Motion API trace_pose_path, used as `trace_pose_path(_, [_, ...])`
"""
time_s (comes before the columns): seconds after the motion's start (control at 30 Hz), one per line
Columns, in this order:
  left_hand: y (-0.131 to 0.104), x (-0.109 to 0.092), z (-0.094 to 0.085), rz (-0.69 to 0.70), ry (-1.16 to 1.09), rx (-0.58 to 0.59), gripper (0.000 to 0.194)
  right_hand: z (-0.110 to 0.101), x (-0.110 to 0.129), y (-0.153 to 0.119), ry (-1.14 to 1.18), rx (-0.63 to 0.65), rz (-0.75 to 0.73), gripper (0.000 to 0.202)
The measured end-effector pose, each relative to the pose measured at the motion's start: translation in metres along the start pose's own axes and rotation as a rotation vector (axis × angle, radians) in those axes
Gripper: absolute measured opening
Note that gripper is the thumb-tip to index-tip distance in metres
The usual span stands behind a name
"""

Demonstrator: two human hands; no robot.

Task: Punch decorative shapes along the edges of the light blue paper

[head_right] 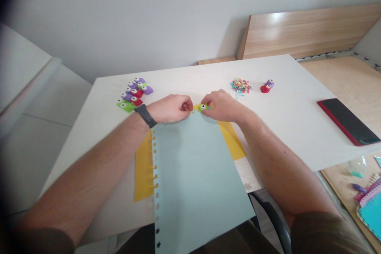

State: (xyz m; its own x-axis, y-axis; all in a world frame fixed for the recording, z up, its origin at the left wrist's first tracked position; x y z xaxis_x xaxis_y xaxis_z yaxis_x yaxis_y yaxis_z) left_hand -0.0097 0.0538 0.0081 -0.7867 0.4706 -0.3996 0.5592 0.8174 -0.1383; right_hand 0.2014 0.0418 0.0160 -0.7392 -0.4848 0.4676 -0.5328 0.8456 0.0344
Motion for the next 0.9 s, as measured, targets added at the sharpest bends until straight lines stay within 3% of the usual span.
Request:
trace_pose_path(0.47, [-0.001,-0.001,-0.002,0.004,0.023,0.005,0.026,0.000,0.000,-0.001,0.002,0.010,0.005,0.031])
trace_pose_path(0.73, [0.002,-0.007,-0.003,-0.047,-0.067,-0.194,0.018,-0.005,0.003,-0.002,0.084,-0.021,0.026,0.033])
trace_pose_path(0.9, [0.007,-0.019,-0.002,-0.023,-0.118,-0.225,0.025,-0.005,0.006,0.001,0.033,-0.035,0.056,0.034])
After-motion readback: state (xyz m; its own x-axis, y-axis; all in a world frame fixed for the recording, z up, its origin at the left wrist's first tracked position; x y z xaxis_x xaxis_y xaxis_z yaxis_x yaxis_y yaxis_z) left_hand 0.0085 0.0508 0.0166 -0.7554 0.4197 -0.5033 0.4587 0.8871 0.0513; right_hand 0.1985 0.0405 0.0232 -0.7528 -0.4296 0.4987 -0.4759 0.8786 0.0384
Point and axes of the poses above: each hand's wrist, its own y-axis towards the middle knuckle, its own z-axis out of the palm, x = y × z, the point moved 2 cm from there along y, towards the middle knuckle, and after that the axes turned 5 degrees about y, right-handed, at the moved point
